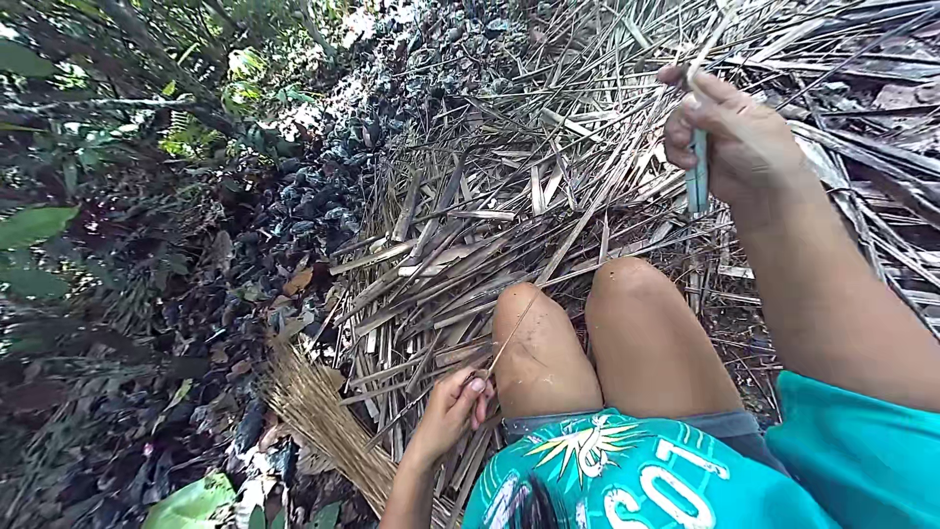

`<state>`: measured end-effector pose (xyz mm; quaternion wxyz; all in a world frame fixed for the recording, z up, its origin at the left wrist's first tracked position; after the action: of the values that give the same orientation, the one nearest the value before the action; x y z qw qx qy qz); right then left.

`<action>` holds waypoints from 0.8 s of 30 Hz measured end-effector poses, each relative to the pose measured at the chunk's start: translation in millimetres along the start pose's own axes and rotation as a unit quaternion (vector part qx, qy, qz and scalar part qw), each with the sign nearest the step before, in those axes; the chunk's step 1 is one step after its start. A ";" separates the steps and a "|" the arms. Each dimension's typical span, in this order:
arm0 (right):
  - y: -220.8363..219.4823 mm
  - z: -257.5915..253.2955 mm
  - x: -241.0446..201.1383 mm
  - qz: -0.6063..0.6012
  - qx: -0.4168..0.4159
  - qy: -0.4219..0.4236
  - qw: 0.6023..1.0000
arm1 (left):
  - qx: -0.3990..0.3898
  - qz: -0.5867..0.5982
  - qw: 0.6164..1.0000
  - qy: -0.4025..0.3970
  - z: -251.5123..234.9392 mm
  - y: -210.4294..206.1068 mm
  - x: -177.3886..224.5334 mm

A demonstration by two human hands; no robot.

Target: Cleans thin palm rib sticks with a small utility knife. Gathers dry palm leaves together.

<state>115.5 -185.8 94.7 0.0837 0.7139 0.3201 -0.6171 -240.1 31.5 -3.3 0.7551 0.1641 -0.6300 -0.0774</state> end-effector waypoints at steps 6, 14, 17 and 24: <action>-148.3 124.6 91.6 -0.014 -0.247 -0.241 0.939 | 0.007 0.054 0.998 0.012 -32.2 -15.5 26.2; -99.9 80.7 78.3 -0.115 -0.152 -0.194 0.962 | 0.029 -0.025 0.999 -0.013 -20.4 -8.7 12.6; -131.8 112.7 94.9 -0.096 -0.221 -0.258 0.936 | 0.052 -0.073 0.996 -0.014 -22.8 -7.7 16.0; -97.9 81.3 76.8 -0.070 -0.209 -0.136 0.966 | 0.037 -0.100 0.993 -0.042 -13.4 4.7 5.6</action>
<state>-4.0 -124.0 31.7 0.2303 0.5656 0.4771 -0.6320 -226.4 36.1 1.5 0.7096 0.2507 -0.6444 -0.1357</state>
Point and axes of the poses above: each hand's wrist, its own z-axis away from the middle knuckle, its own y-axis out of the back of the hand, x = y × z, the point moved 10 cm from there along -z, towards the middle knuckle, and after that the axes turned 3 degrees about -z, right-handed, at the moved point
